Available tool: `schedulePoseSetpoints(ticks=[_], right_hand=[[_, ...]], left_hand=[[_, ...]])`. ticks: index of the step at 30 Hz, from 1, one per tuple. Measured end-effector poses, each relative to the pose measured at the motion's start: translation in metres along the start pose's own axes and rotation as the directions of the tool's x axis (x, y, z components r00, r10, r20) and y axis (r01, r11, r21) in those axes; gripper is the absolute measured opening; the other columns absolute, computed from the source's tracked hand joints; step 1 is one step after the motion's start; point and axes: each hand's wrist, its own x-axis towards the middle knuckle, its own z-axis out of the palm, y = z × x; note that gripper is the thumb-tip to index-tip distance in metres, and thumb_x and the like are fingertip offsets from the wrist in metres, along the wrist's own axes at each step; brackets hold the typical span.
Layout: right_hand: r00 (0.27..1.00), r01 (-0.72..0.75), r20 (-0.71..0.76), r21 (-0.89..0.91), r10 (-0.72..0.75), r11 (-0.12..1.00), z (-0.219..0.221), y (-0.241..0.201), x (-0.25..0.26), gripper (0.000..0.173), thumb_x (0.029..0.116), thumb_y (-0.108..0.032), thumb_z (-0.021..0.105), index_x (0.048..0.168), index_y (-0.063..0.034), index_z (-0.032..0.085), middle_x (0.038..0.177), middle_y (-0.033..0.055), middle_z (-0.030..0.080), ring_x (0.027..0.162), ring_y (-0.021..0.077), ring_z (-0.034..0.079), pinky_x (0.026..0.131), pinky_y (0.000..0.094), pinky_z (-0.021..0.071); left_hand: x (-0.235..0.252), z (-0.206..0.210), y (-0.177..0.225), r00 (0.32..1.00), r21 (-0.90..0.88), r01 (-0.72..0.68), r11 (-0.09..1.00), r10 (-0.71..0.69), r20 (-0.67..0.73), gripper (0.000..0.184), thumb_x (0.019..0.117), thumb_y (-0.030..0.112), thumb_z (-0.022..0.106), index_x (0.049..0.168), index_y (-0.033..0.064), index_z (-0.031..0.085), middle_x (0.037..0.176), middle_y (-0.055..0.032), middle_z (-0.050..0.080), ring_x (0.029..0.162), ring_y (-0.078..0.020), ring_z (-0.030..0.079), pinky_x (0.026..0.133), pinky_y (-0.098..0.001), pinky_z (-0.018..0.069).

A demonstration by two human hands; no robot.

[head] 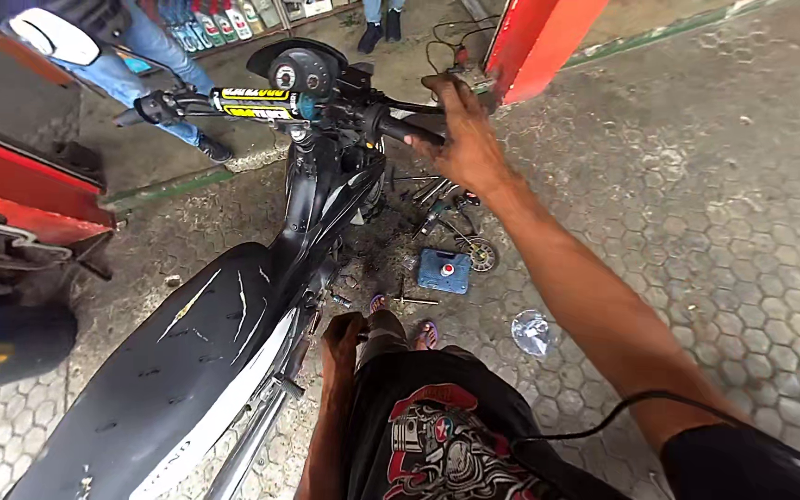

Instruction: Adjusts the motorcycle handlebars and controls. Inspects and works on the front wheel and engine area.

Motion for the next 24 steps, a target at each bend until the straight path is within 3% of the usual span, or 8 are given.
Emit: schedulePoseSetpoints(ticks=[3,6,9,11,13,16,20,24], right_hand=[[0.985,-0.071,-0.136,0.235,0.105,0.969,-0.012,0.045,-0.082,0.053,0.1017,-0.029,0.065,0.147,-0.0061,0.049,0.139,0.0135,0.061,0.128,0.0235,0.061,0.109,0.0442,0.0508],[0.863,-0.505,0.110,0.224,0.493,0.834,0.037,0.146,-0.208,0.045,0.1022,-0.028,0.064,0.140,-0.0053,0.054,0.120,0.0154,0.070,0.106,0.0271,0.071,0.096,0.0509,0.0586],[0.324,-0.893,0.524,-0.107,0.788,0.438,0.082,0.202,-0.388,0.053,0.1014,-0.031,0.064,0.141,0.0030,0.055,0.127,0.0317,0.064,0.117,0.0480,0.063,0.103,0.0657,0.0476],[-0.046,-0.968,0.559,-0.229,0.828,0.101,0.092,0.181,-0.520,0.048,0.1012,-0.029,0.066,0.135,0.0044,0.060,0.124,0.0315,0.065,0.112,0.0456,0.066,0.099,0.0621,0.0518],[-0.366,-0.926,0.505,-0.277,0.782,-0.255,0.079,0.133,-0.622,0.042,0.1006,-0.028,0.066,0.127,0.0034,0.064,0.113,0.0267,0.068,0.095,0.0371,0.068,0.084,0.0546,0.0559],[-0.625,-0.762,0.512,-0.235,0.589,-0.604,0.062,0.083,-0.677,0.043,0.1029,-0.028,0.063,0.135,0.0006,0.059,0.123,0.0246,0.066,0.101,0.0350,0.068,0.085,0.0523,0.0563],[-0.614,-0.745,0.554,-0.171,0.562,-0.644,0.074,0.121,-0.679,0.042,0.1028,-0.029,0.063,0.133,0.0002,0.061,0.115,0.0232,0.070,0.095,0.0338,0.070,0.082,0.0517,0.0574],[-0.320,-0.936,0.613,-0.086,0.722,-0.342,0.102,0.243,-0.578,0.041,0.1066,-0.027,0.055,0.133,0.0040,0.061,0.119,0.0269,0.069,0.103,0.0399,0.071,0.092,0.0567,0.0570]], left_hand=[[0.032,0.026,0.042,0.980,-0.092,-0.058,0.994,0.075,0.186,0.028,0.1038,0.016,0.056,0.119,-0.0059,0.063,0.104,-0.0182,0.074,0.094,-0.0292,0.074,0.082,-0.0440,0.0633],[0.070,0.057,0.087,0.930,-0.209,-0.093,0.973,0.160,0.330,0.031,0.1036,0.018,0.054,0.123,-0.0059,0.061,0.112,-0.0210,0.072,0.102,-0.0330,0.071,0.089,-0.0485,0.0608],[0.101,0.087,0.125,0.860,-0.287,-0.079,0.955,0.211,0.465,0.038,0.1030,0.028,0.057,0.131,0.0018,0.061,0.120,-0.0163,0.070,0.108,-0.0291,0.070,0.092,-0.0465,0.0593],[0.118,0.106,0.145,0.803,-0.289,-0.083,0.954,0.235,0.547,0.042,0.1022,0.036,0.060,0.133,0.0066,0.062,0.123,-0.0139,0.070,0.108,-0.0275,0.070,0.092,-0.0450,0.0596],[0.125,0.121,0.151,0.781,-0.235,-0.121,0.965,0.238,0.577,0.040,0.1036,0.037,0.058,0.133,0.0100,0.063,0.122,-0.0115,0.071,0.106,-0.0248,0.071,0.089,-0.0418,0.0607],[0.131,0.137,0.131,0.821,-0.090,-0.156,0.984,0.180,0.542,0.035,0.1045,0.028,0.058,0.132,0.0066,0.063,0.118,-0.0135,0.071,0.100,-0.0265,0.071,0.085,-0.0445,0.0609],[0.126,0.144,0.068,0.919,0.203,-0.068,0.977,-0.018,0.393,0.034,0.1043,0.016,0.058,0.131,-0.0052,0.058,0.113,-0.0183,0.072,0.096,-0.0296,0.073,0.081,-0.0452,0.0638],[0.106,0.140,0.051,0.989,0.437,-0.059,0.898,-0.008,0.150,0.031,0.1035,0.015,0.058,0.127,-0.0061,0.061,0.107,-0.0153,0.072,0.087,-0.0231,0.074,0.074,-0.0390,0.0643]])
